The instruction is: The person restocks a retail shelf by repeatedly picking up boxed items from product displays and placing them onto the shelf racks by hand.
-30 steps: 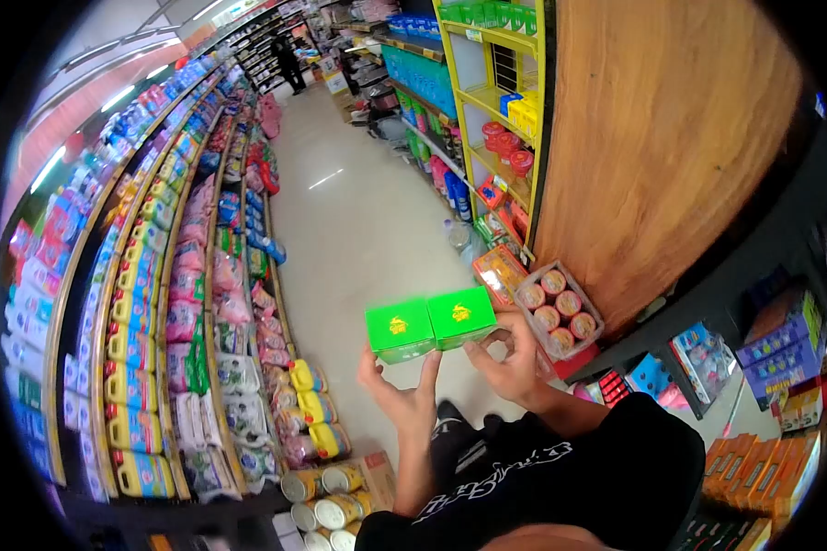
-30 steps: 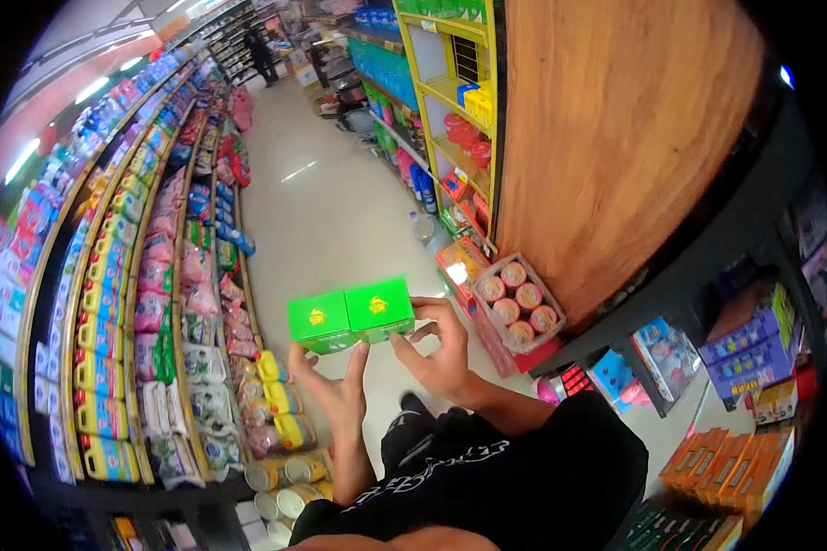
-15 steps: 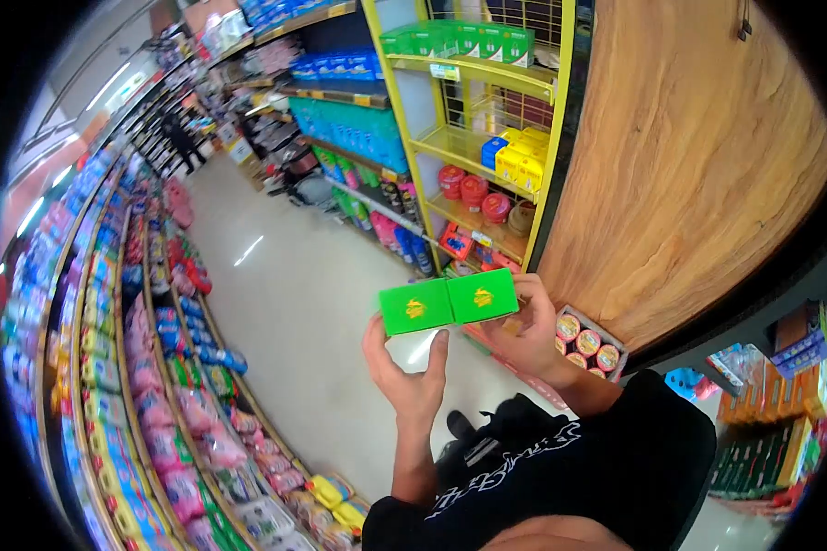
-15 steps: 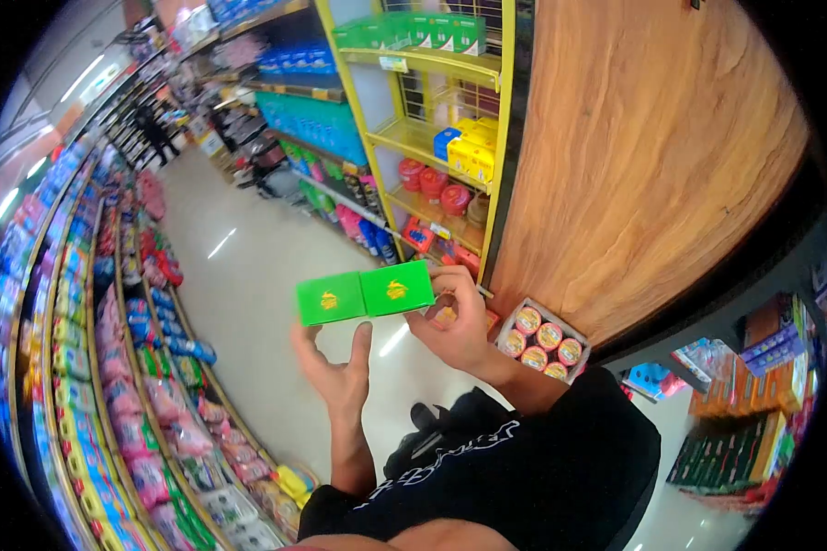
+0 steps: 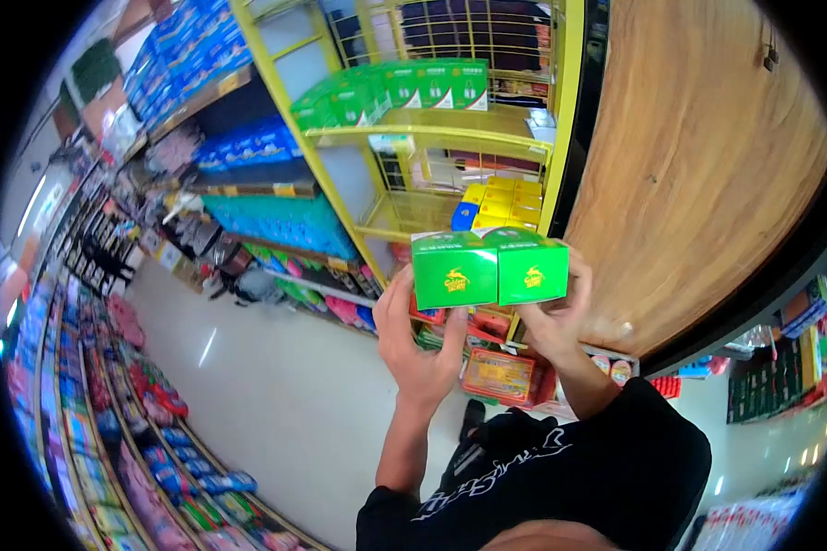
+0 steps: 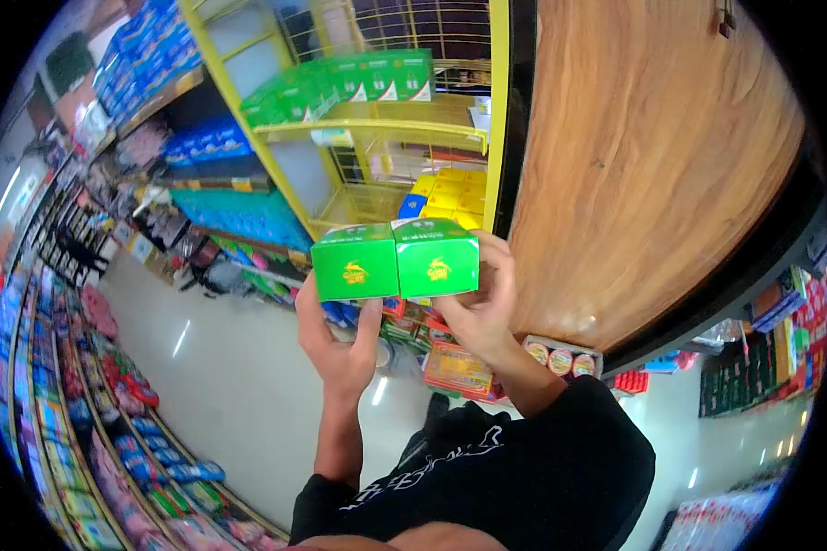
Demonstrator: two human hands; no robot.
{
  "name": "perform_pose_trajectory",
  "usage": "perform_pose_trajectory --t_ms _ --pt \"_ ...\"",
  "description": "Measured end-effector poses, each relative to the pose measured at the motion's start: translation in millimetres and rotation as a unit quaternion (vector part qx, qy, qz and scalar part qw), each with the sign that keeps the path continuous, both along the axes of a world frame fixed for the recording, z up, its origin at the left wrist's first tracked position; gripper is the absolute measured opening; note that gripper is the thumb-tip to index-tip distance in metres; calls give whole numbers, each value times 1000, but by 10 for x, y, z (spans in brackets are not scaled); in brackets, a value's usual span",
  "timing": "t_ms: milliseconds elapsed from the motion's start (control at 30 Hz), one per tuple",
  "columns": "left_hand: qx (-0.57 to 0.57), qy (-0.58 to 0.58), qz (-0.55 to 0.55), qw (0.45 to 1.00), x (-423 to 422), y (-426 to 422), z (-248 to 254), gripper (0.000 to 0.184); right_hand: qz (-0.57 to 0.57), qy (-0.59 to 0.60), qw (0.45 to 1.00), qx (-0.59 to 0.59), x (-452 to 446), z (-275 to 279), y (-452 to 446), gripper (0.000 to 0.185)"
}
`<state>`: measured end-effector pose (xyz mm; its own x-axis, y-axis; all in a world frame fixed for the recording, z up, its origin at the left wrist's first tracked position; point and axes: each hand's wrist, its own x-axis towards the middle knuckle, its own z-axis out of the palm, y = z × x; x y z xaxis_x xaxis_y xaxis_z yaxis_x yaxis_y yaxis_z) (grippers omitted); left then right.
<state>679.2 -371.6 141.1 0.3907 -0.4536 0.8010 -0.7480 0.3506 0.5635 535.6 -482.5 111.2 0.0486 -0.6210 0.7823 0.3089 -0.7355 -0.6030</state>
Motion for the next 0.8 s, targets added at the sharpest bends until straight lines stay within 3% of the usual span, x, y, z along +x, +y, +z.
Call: perform_pose_trajectory --t_ms 167,200,300,433,500,567,600,800 --pt "5 5 -127 992 469 -838 313 62 -115 -22 991 -70 257 359 -557 55" --pt "-1 -54 -100 994 574 -1030 342 62 -168 -3 984 -61 288 442 -618 51" --pt "-35 -13 -183 982 773 -1565 522 63 -240 10 969 -57 400 639 -839 51" --pt "-35 -65 -228 971 976 -2082 958 73 -307 30 951 -22 613 998 -1034 52" --pt "-50 -68 -284 955 1080 -2366 1149 77 -364 101 926 -15 650 1131 -1072 61" --pt "7 -98 -329 939 1194 -2584 1352 78 -398 131 908 6 729 1209 -1124 66" --pt "31 -116 -350 929 1235 -2701 1479 78 -452 168 874 -52 729 1197 -1233 72" --pt "134 -250 -384 879 1251 -3330 1799 77 -541 244 802 -65 924 1455 -1255 72"
